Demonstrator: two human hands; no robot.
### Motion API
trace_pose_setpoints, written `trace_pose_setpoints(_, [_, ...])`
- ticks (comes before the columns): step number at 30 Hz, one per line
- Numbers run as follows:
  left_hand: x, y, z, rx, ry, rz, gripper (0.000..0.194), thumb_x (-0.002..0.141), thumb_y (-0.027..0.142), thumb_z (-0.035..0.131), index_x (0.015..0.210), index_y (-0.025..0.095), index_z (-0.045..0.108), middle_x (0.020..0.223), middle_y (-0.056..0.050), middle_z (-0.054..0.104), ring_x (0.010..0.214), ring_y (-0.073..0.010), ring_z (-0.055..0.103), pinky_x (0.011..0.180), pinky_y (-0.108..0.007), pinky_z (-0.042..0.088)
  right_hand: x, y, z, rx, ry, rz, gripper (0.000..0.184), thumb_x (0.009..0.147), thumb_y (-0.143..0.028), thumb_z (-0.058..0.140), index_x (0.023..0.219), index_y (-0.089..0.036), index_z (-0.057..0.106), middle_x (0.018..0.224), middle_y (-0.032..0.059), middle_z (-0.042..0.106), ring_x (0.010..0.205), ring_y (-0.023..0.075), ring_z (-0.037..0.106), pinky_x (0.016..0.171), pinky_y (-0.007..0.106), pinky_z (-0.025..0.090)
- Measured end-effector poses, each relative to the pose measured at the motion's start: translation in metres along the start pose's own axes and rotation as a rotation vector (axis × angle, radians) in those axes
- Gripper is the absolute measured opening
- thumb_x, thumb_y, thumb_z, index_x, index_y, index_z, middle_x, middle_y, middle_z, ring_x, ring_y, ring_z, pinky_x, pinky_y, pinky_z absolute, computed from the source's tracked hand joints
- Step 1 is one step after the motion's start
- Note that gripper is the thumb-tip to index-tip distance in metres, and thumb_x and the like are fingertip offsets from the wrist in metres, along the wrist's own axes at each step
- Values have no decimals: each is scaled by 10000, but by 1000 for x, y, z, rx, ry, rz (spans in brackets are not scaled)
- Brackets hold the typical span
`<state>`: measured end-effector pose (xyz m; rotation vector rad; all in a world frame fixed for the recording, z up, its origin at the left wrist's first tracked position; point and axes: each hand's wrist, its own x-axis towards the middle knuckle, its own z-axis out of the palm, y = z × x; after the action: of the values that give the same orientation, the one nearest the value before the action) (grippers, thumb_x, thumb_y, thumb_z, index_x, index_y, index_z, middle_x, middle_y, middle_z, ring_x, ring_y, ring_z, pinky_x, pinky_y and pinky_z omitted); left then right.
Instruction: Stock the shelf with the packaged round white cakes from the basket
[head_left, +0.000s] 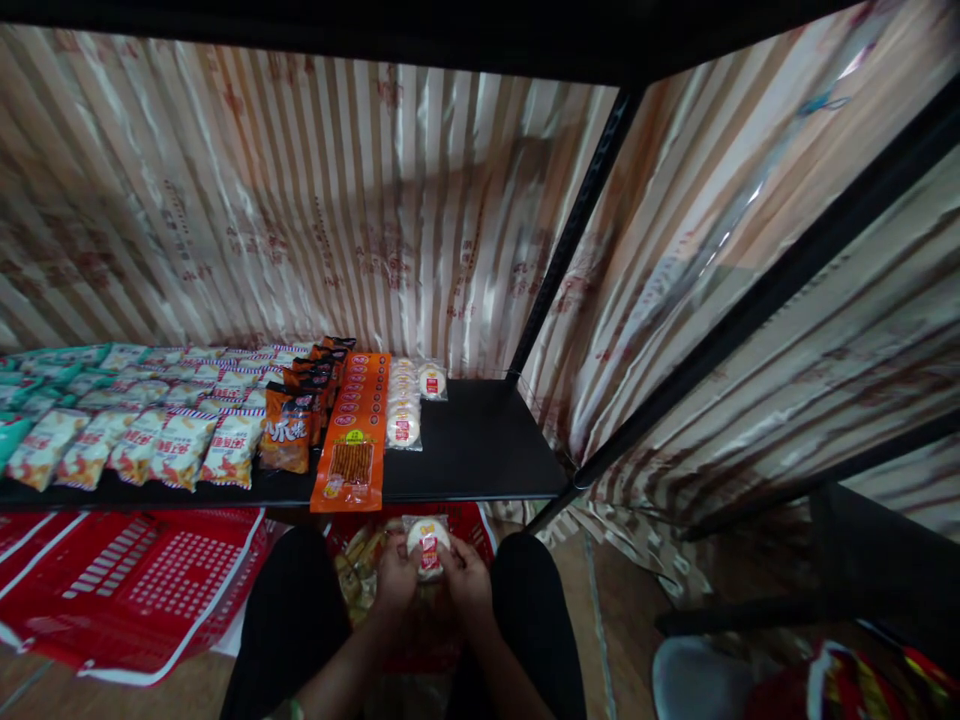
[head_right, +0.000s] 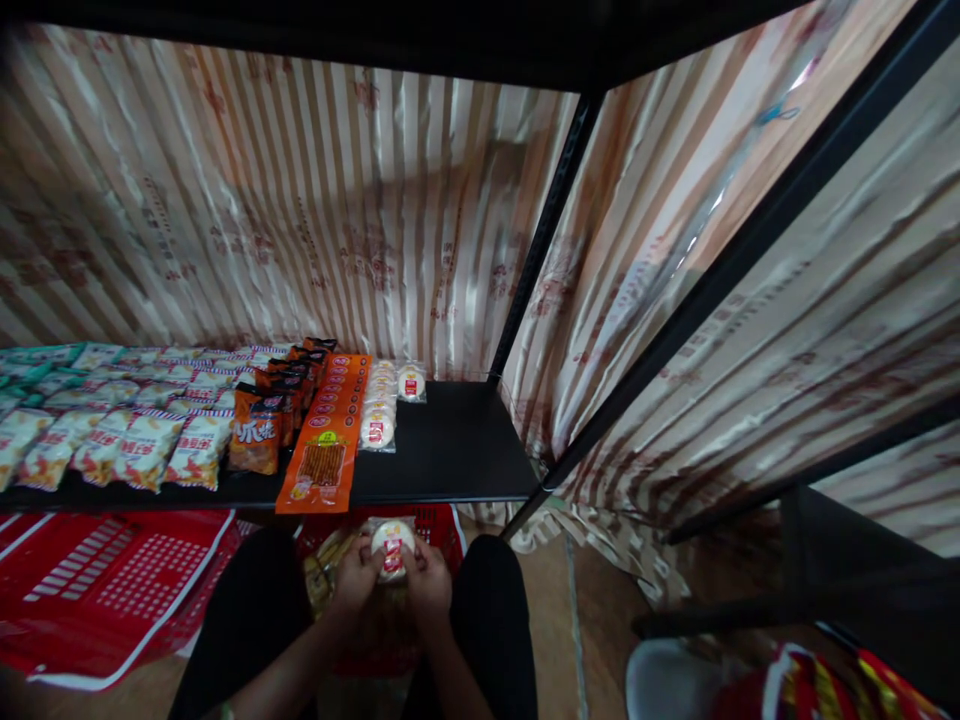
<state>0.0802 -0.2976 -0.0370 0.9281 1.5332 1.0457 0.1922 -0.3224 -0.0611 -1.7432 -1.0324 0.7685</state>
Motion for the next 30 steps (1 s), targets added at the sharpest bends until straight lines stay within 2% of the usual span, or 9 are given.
trace_pose_setpoints(7, [3,7,3,-9,-87,99,154,629,294,581,728,178,559,678,-11,633,635,-152,593,609,-256,476,7,-16,-11,16,-61,21,434,702,-508,534,944,-176,676,819,58,693,712,191,640,656,266,497])
trace_pose_setpoints(12, [8,14,6,157,-74,170,193,699,227,497,845,157,603,752,-37,639,701,-156,583,668,-262,467,14,-24,-16,58,-81,40,409,701,-489,547,949,-183,658,814,48,700,710,196,647,651,274,502])
trace_pose_setpoints(16, [9,30,10,251,-43,165,268,732,190,478,955,170,627,855,-51,639,762,-152,581,715,-254,460,24,-34,-19,81,-85,12,443,699,-500,546,957,-154,648,792,57,696,704,193,636,661,277,501])
trace_pose_setpoints(22, [13,56,16,365,-26,177,327,758,211,475,1037,142,631,834,-61,578,740,-148,549,731,-237,443,45,-48,-23,23,-10,-68,398,689,-463,554,921,-165,680,843,62,686,723,185,619,695,284,493])
trace_pose_setpoints(30, [27,70,25,511,-21,199,298,783,225,469,1027,170,631,830,-48,575,745,-140,543,717,-223,410,67,-54,-26,-83,59,-146,354,694,-433,543,888,-185,703,761,52,647,680,176,595,635,264,479])
